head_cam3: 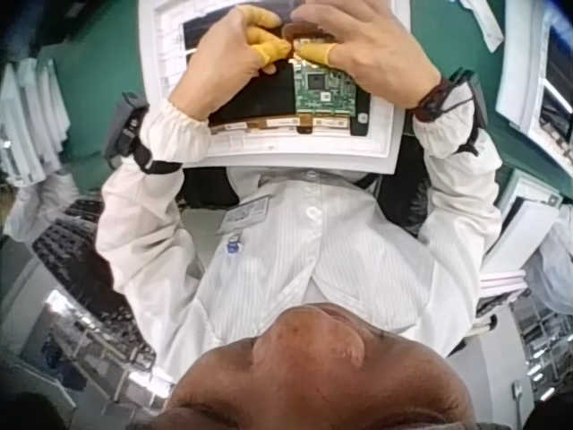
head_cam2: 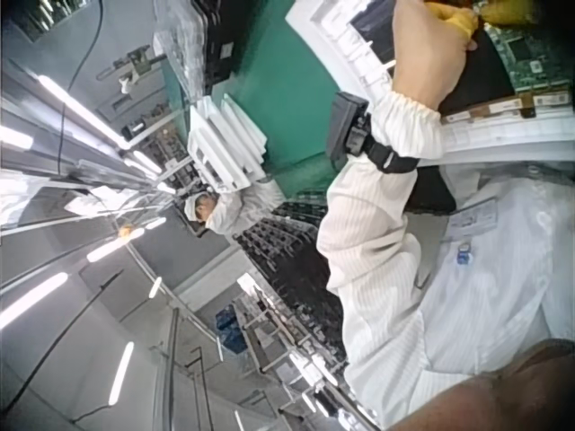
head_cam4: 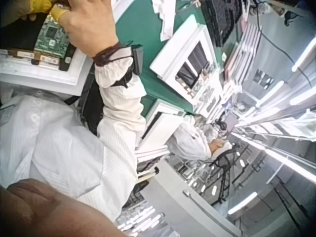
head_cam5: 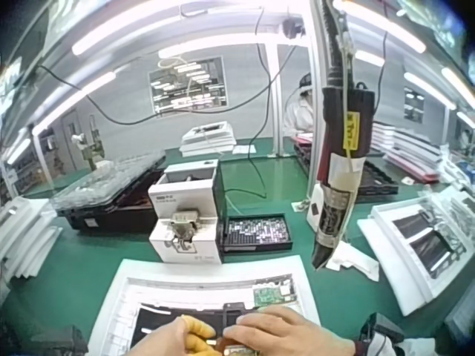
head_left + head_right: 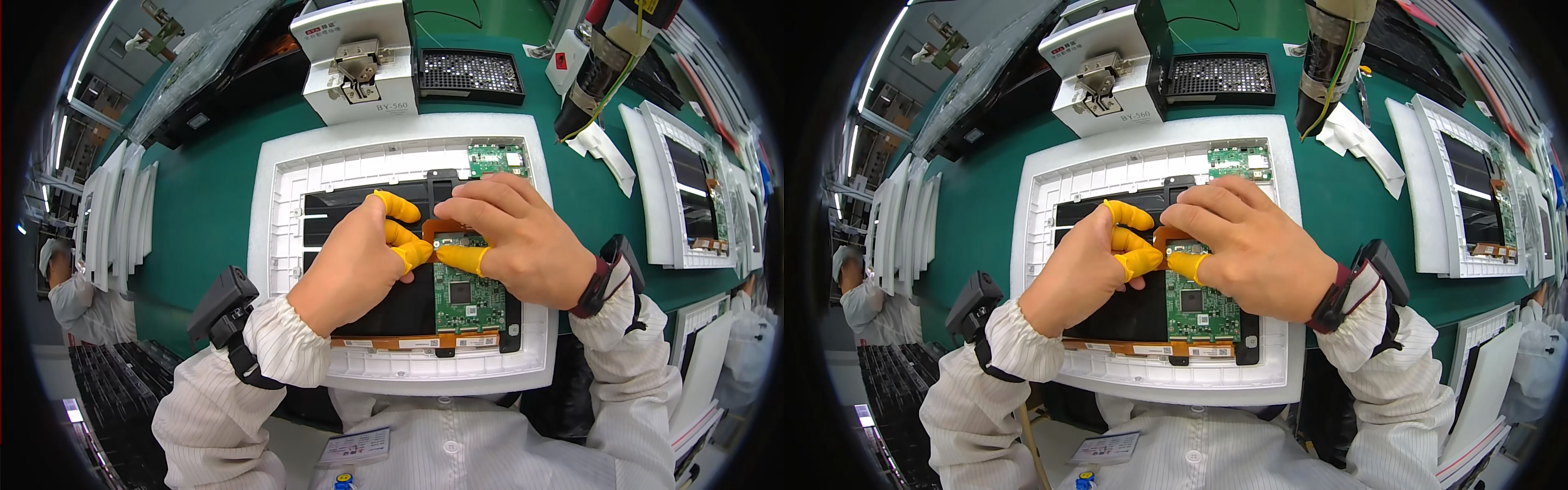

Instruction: Assembling and cleaning internal components of a tablet-sized electronic device.

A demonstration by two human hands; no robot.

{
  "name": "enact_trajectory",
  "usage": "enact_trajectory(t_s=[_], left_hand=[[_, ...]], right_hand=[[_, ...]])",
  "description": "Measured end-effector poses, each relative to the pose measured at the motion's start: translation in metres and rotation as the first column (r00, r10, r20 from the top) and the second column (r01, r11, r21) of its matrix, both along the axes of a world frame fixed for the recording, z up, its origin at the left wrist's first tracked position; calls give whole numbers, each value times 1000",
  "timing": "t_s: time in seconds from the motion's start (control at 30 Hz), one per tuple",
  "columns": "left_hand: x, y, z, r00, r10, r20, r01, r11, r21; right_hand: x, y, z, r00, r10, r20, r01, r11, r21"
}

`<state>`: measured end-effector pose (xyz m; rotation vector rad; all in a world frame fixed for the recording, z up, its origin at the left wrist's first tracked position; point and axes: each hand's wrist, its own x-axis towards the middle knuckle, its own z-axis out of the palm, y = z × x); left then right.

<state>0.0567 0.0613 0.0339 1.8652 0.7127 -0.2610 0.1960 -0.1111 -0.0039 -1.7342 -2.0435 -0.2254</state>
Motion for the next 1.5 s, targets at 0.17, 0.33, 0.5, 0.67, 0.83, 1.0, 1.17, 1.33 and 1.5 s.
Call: enact_trajectory(t_s=[0.17,0.33,0.5,0.67,0.83,1.0,1.17,1.33,1.5], left_hand=[[-2,2,1,999,-18,50,19,1000,-14],[-5,5,18,996,-85,23,77,966,248],[23,8,21,956,-239,170,151,898,414],[67,8,2,896,-399,195,206,762,615],[78,-3,-5,882,-434,182,239,747,621],[78,-1,-11,845,-504,180,227,642,732],[63,3,-19,747,-665,23,288,354,890],[50,-1,-22,653,-758,14,271,251,929],[51,-3,-24,649,-760,27,263,257,930]], right_hand=[[9,-5,14,1000,-10,23,11,999,-48],[53,-27,17,873,-317,-371,424,869,255],[48,-29,8,834,-391,-388,448,892,63],[49,-28,5,833,-476,-282,455,879,-142],[46,-32,2,876,-389,-285,363,921,-140],[36,-30,-2,921,-350,-173,309,924,-225],[36,-30,-2,917,-358,-178,306,915,-264],[37,-31,-1,920,-347,-184,292,918,-268],[38,-32,-2,917,-340,-210,281,922,-267]])
